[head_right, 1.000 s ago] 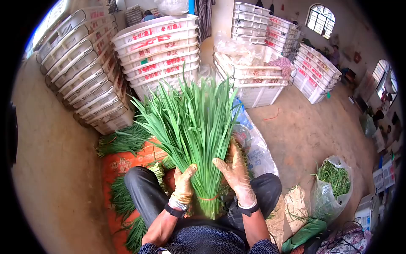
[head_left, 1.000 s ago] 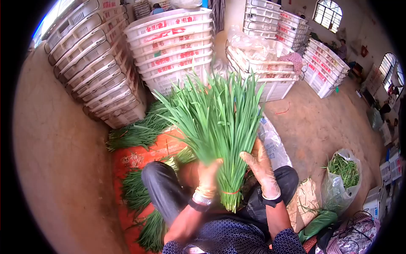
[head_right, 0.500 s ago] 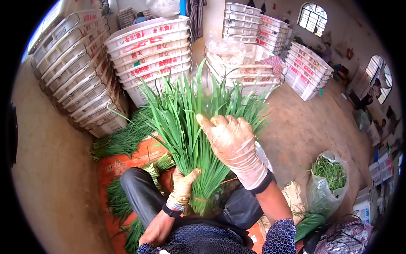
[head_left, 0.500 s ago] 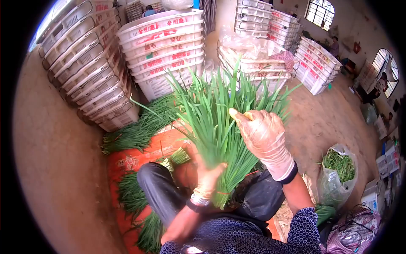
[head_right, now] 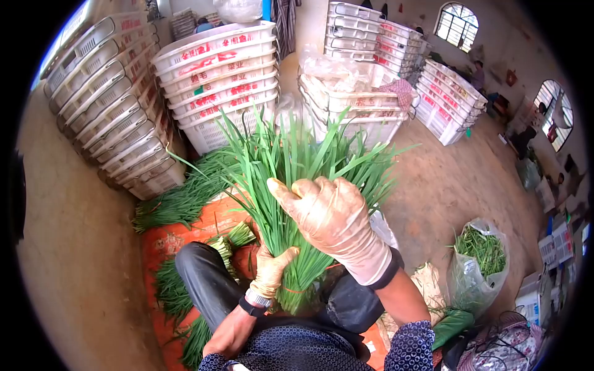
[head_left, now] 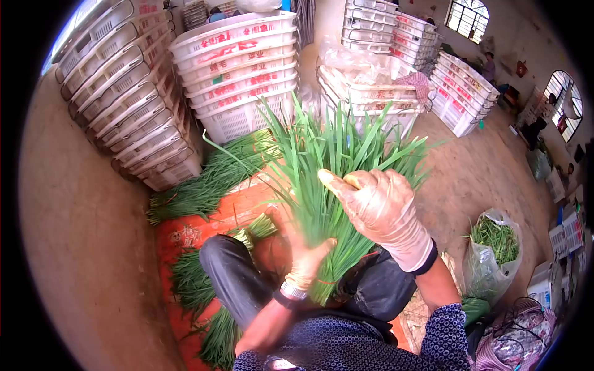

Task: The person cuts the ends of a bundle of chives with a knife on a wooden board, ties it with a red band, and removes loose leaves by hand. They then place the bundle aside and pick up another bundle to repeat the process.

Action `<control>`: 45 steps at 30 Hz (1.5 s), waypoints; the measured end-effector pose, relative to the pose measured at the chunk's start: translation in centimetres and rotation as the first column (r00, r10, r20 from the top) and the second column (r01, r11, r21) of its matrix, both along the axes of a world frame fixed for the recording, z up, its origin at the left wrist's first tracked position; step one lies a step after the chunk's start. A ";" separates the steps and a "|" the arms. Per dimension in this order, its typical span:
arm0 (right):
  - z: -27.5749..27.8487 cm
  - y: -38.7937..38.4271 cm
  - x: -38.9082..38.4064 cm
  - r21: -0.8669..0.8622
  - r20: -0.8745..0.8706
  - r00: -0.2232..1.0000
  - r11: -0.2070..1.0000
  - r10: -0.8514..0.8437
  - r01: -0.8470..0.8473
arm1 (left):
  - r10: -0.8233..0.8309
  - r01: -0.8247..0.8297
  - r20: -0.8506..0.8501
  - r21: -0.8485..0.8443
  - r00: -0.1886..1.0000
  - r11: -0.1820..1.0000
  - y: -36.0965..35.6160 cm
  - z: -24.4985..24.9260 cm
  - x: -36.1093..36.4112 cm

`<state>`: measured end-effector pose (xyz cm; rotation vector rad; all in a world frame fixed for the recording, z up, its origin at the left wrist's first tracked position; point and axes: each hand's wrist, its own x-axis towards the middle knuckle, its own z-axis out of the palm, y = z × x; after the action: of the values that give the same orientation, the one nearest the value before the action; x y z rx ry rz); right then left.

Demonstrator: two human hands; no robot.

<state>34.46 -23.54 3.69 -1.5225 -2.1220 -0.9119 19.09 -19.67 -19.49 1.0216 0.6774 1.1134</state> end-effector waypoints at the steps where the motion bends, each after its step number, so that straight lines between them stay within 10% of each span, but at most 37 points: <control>1: -0.3 0.3 0.1 -0.005 0.065 0.998 1.000 -0.022 0.023 | -0.002 0.002 0.000 -0.001 1.000 1.000 0.0 0.2 0.0; 5: -1.5 1.6 1.4 0.074 -0.074 0.994 0.995 0.079 -0.073 | -0.012 0.012 -0.008 -0.012 1.000 1.000 0.0 0.5 -0.1; 9: 0.2 0.7 1.8 0.067 -0.583 0.801 0.990 0.137 -0.120 | -0.014 0.014 -0.012 -0.022 1.000 1.000 -0.2 0.5 -0.1; 19: -2.5 -0.9 0.0 -0.301 -0.548 0.835 0.944 -0.055 -0.135 | -0.036 0.035 -0.020 -0.034 0.999 0.999 -0.5 0.8 -0.2; 24: -4.6 0.3 0.5 -0.152 -0.610 0.790 0.969 0.064 -0.196 | -0.051 0.050 -0.027 -0.045 0.998 0.998 -0.6 0.8 -0.2; 35: -1.0 -4.3 2.3 0.013 -1.000 0.011 0.822 0.023 -0.570 | -0.041 0.040 -0.027 -0.049 0.999 0.998 -0.4 0.4 -0.2; 39: -1.0 -5.6 1.9 0.080 -0.984 0.044 0.645 0.174 -0.760 | -0.048 0.048 0.002 -0.078 0.999 0.996 -0.3 0.9 -0.1; 40: -1.0 -5.4 2.1 -0.007 -0.949 0.218 0.678 0.227 -0.735 | -0.062 0.062 0.009 -0.105 0.998 0.993 -0.3 1.0 -0.1; 45: -2.7 -3.5 -0.1 -0.370 -0.900 0.365 0.860 -0.238 -0.352 | -0.052 0.049 -0.056 -0.059 0.997 0.997 -0.3 -0.2 0.1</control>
<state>34.40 -27.02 0.96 -1.5577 -1.4656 0.6336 19.15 -19.93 -19.74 1.0198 0.7223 1.0183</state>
